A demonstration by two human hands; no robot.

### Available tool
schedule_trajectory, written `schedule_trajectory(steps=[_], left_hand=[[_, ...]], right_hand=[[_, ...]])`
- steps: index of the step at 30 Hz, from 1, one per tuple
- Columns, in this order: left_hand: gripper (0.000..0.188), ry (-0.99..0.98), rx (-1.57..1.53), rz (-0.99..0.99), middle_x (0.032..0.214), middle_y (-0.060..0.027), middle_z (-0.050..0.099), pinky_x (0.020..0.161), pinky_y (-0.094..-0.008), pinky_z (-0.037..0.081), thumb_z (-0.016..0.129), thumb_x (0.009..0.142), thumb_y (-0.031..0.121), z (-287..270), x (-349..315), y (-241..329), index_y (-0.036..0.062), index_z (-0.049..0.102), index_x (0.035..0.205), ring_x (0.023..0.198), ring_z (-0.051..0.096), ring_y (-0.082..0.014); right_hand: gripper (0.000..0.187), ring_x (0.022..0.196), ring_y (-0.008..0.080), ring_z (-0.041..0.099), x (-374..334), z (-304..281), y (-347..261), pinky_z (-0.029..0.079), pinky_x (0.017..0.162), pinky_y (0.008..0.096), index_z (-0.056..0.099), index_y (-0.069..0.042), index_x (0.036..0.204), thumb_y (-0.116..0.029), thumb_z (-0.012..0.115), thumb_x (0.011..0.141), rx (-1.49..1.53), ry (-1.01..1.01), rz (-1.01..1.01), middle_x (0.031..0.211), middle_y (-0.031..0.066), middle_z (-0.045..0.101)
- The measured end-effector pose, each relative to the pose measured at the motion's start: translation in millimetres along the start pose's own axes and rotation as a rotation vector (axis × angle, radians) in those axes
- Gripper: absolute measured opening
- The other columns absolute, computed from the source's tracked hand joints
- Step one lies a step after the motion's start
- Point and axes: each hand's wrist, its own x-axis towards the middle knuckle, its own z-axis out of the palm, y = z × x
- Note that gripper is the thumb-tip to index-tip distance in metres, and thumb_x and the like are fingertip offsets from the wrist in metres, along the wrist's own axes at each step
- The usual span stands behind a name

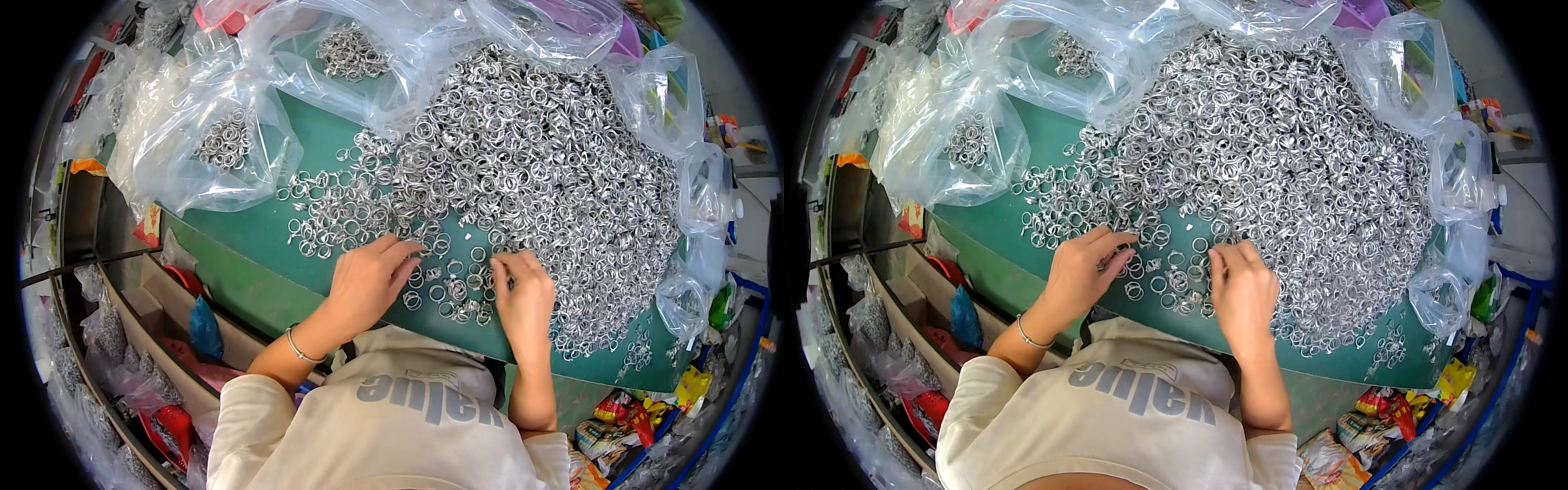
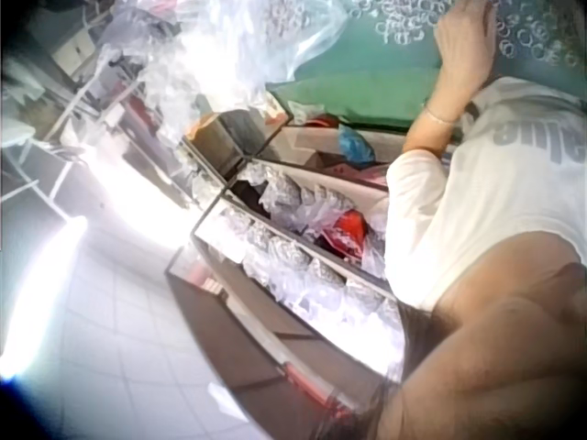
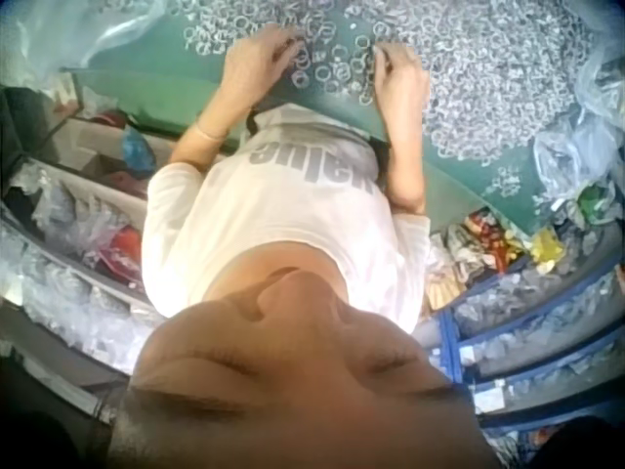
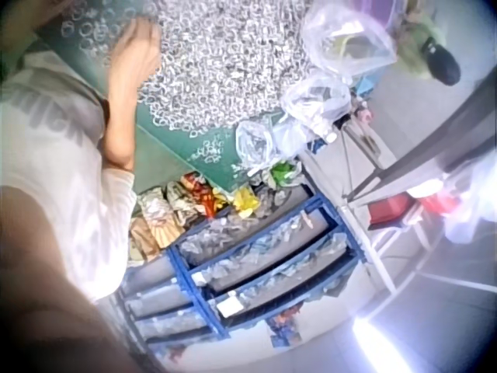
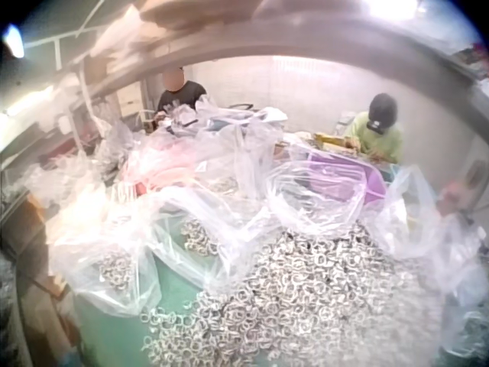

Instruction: The person sorts small metal rings from a large pile on a green table into several small plastic bags by hand.

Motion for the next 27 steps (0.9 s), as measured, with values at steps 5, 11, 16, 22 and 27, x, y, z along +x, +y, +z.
schedule_trajectory(steps=[5, 11, 16, 22, 27], left_hand=[[0.011, -0.012, 0.103, 0.064, 0.073, -0.0072, 0.053, 0.052, -0.0371, 0.046, 0.067, 0.079, 0.011, 19, 10, 1, 0.0087, 0.066, 0.090, 0.061, 0.058, -0.0267], [0.010, -0.179, 0.174, 0.129, 0.075, -0.0070, 0.053, 0.053, -0.0389, 0.045, 0.066, 0.079, 0.012, 10, 10, -7, 0.0087, 0.065, 0.089, 0.063, 0.058, -0.0276], [0.010, -0.024, 0.038, 0.034, 0.071, -0.0064, 0.055, 0.051, -0.0350, 0.044, 0.067, 0.080, 0.011, 1, -5, -3, 0.0085, 0.065, 0.089, 0.058, 0.057, -0.0250], [0.020, -0.007, 0.108, -0.126, 0.073, -0.0060, 0.058, 0.050, -0.0321, 0.044, 0.069, 0.079, 0.011, -6, -14, -5, 0.0080, 0.065, 0.098, 0.055, 0.056, -0.0207], [0.022, 0.056, 0.036, -0.147, 0.074, -0.0072, 0.056, 0.051, -0.0384, 0.045, 0.067, 0.079, 0.013, -8, -24, -16, 0.0099, 0.061, 0.101, 0.059, 0.058, -0.0282]], right_hand=[[0.011, 0.055, 0.0284, 0.060, -3, 6, -16, 0.045, 0.049, 0.0382, 0.067, -0.007, 0.089, -0.012, 0.068, 0.079, -0.025, -0.079, -0.056, 0.076, 0.0084, 0.057], [0.011, 0.056, 0.0285, 0.058, -2, -2, -11, 0.044, 0.051, 0.0377, 0.068, -0.007, 0.085, -0.012, 0.071, 0.076, -0.187, -0.153, 0.002, 0.074, 0.0081, 0.058], [0.014, 0.053, 0.0287, 0.058, -2, -1, -12, 0.045, 0.047, 0.0386, 0.067, -0.010, 0.092, -0.014, 0.069, 0.078, -0.042, -0.105, -0.027, 0.076, 0.0074, 0.056], [0.020, 0.054, 0.0249, 0.057, 2, 19, -25, 0.042, 0.048, 0.0371, 0.067, -0.010, 0.094, -0.013, 0.072, 0.075, -0.173, -0.190, -0.105, 0.073, 0.0069, 0.055], [0.022, 0.055, 0.0286, 0.059, -1, 3, -17, 0.045, 0.047, 0.0390, 0.066, -0.013, 0.098, -0.016, 0.070, 0.077, -0.093, -0.185, -0.040, 0.079, 0.0061, 0.056]])
